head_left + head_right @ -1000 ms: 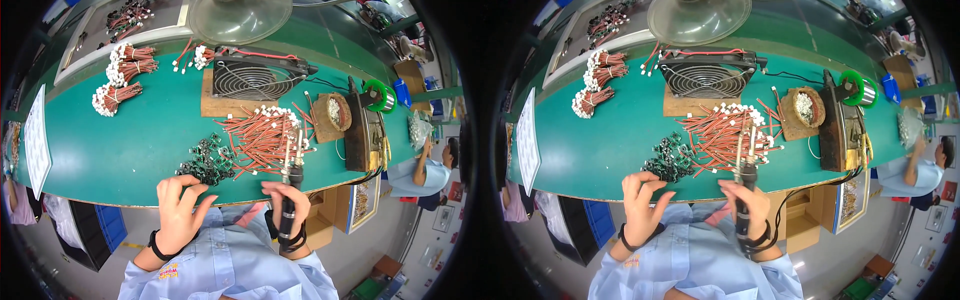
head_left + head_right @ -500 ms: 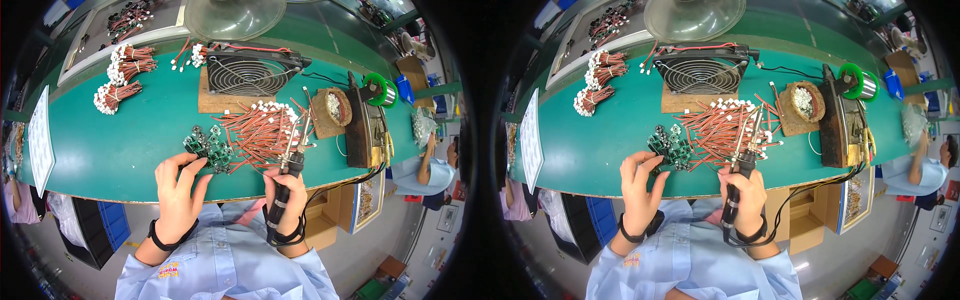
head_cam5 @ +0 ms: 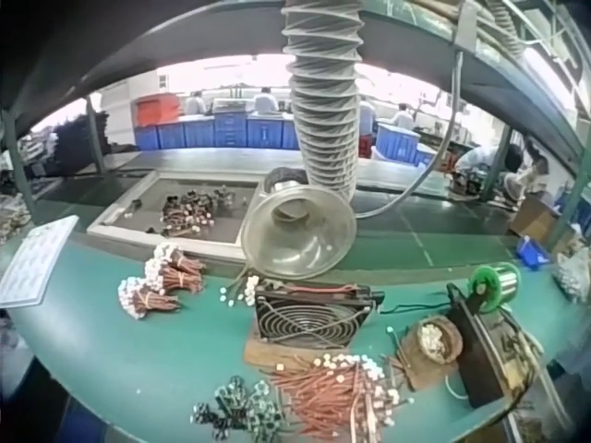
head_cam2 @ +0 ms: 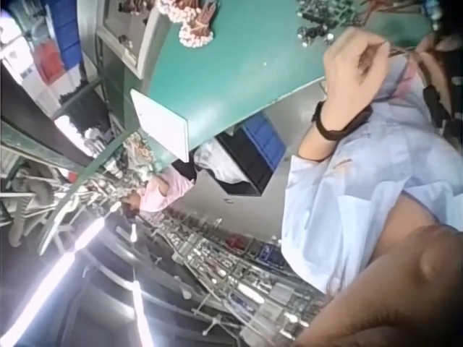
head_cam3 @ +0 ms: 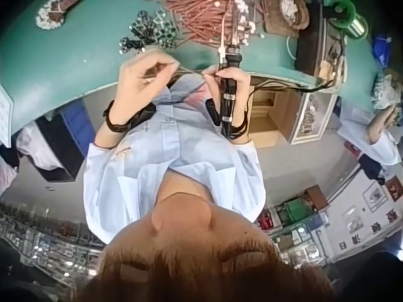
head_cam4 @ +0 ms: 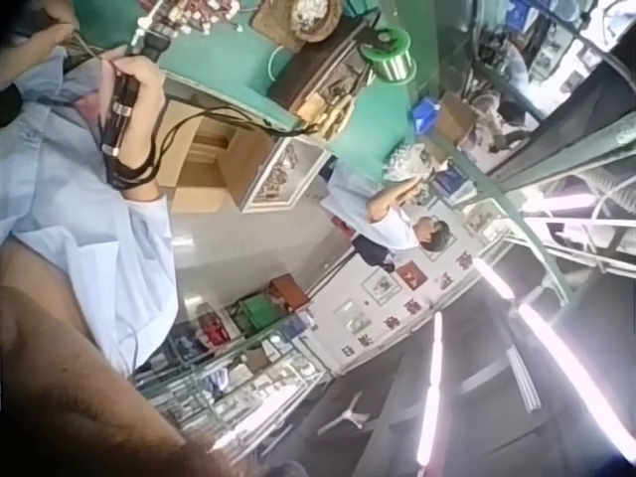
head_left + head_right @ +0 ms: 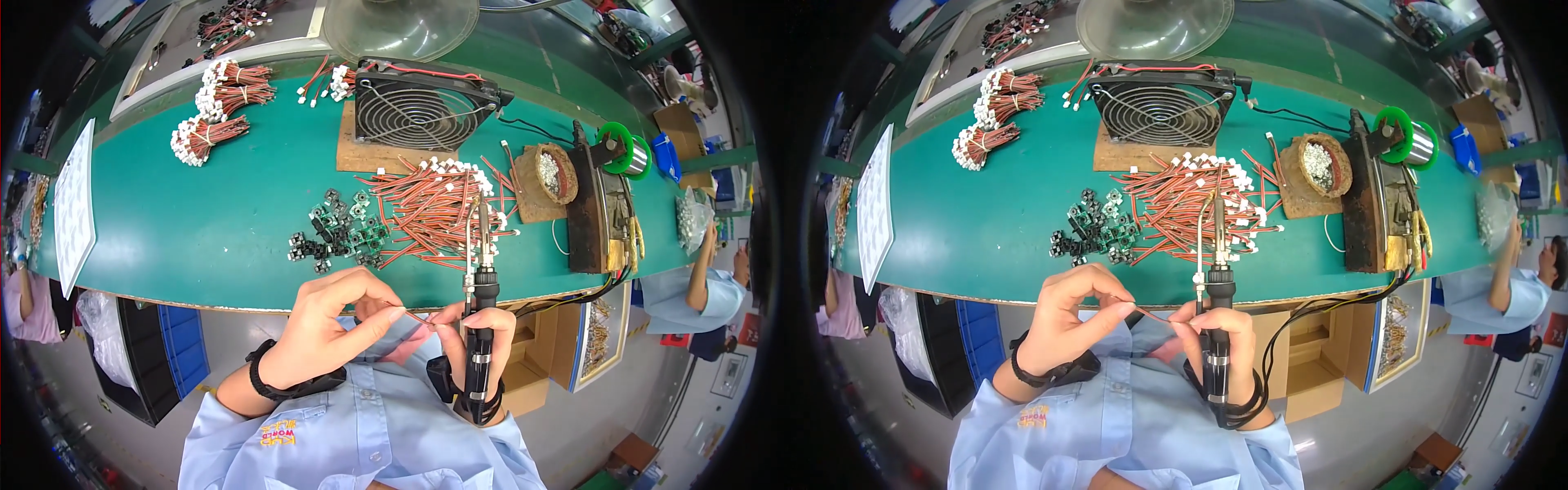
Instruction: Soldering wires and components onto a green printed circuit board at a factory workstation.
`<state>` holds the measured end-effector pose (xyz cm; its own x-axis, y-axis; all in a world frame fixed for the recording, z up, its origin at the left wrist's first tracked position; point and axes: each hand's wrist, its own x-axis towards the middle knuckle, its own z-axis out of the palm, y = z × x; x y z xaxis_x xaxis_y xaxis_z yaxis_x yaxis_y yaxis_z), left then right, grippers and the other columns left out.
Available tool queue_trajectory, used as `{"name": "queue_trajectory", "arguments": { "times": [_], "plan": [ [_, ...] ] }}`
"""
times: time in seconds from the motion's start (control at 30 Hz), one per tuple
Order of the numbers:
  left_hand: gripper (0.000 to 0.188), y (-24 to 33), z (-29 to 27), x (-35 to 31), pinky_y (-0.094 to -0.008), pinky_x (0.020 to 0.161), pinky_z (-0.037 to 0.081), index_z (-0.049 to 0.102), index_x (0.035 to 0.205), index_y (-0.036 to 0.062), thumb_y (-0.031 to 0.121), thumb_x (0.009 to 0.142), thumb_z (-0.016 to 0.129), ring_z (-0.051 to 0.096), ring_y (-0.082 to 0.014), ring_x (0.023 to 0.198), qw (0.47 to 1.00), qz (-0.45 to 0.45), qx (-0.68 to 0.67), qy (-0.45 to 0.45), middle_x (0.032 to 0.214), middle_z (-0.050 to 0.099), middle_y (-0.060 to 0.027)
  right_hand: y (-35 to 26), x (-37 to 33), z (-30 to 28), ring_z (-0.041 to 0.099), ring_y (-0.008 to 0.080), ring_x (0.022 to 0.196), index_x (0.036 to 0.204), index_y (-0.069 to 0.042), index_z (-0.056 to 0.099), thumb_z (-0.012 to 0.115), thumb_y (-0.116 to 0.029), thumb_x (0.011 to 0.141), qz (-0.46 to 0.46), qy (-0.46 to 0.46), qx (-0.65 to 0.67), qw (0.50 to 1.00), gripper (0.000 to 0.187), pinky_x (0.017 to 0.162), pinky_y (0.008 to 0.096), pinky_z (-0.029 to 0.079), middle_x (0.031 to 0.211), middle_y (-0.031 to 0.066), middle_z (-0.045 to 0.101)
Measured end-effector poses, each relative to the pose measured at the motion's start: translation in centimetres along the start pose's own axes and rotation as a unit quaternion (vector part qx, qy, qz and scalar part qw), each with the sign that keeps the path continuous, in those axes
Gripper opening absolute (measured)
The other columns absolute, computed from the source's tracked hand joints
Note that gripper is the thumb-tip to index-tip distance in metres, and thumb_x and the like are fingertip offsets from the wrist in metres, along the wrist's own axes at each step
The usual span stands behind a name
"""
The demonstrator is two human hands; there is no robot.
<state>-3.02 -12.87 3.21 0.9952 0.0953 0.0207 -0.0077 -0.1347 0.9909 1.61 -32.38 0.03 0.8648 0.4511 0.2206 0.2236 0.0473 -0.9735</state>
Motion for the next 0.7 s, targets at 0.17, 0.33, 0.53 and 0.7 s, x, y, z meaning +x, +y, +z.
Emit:
{"name": "queue_trajectory", "arguments": {
  "times": [0.17,0.33,0.53,0.7],
  "plan": [
    [0.003,-0.6,0.4,-0.7,-0.0259,0.055,0.044,0.062,0.081,-0.0004,0.0,0.079,0.064,0.057,-0.0135,0.063,0.995,0.038,0.086,0.039,0.071,0.06,-0.0067,-0.1,0.1,-0.8,0.061,0.0209,0.078,0.101,-0.008,0.038,0.062,0.013,0.079,-0.013,-0.009,-0.076,0.997,0.039,0.072,0.0329,0.052,0.086,0.0162,0.059],
    [0.004,-1.5,-0.2,-1.4,-0.0255,0.052,0.043,0.061,0.079,-0.0008,0.001,0.08,0.063,0.057,-0.0141,0.06,0.984,0.069,0.164,-0.014,0.07,0.059,-0.0068,-0.8,1.1,-1.1,0.062,0.0238,0.077,0.098,-0.01,0.042,0.067,0.01,0.074,-0.097,-0.051,-0.207,0.972,0.039,0.071,0.0339,0.05,0.088,0.0131,0.062],
    [0.011,-2.0,0.9,-1.2,-0.0252,0.051,0.041,0.059,0.079,-0.0009,0.008,0.085,0.059,0.053,-0.0103,0.057,0.993,-0.113,-0.02,-0.04,0.069,0.059,-0.0052,-0.9,1.6,0.2,0.063,0.028,0.077,0.093,-0.01,0.054,0.071,0.0,0.069,-0.24,-0.148,-0.343,0.896,0.031,0.066,0.0328,0.049,0.092,0.0098,0.066],
    [0.016,-3.0,0.0,-0.8,-0.0243,0.051,0.039,0.06,0.082,-0.0009,0.013,0.089,0.055,0.05,-0.0079,0.056,0.957,-0.222,-0.175,-0.066,0.07,0.061,-0.0046,-0.1,1.9,1.3,0.062,0.0293,0.083,0.104,-0.011,0.057,0.064,-0.003,0.071,-0.225,-0.14,-0.292,0.919,0.035,0.072,0.0364,0.05,0.096,0.0097,0.064]
  ]
}}
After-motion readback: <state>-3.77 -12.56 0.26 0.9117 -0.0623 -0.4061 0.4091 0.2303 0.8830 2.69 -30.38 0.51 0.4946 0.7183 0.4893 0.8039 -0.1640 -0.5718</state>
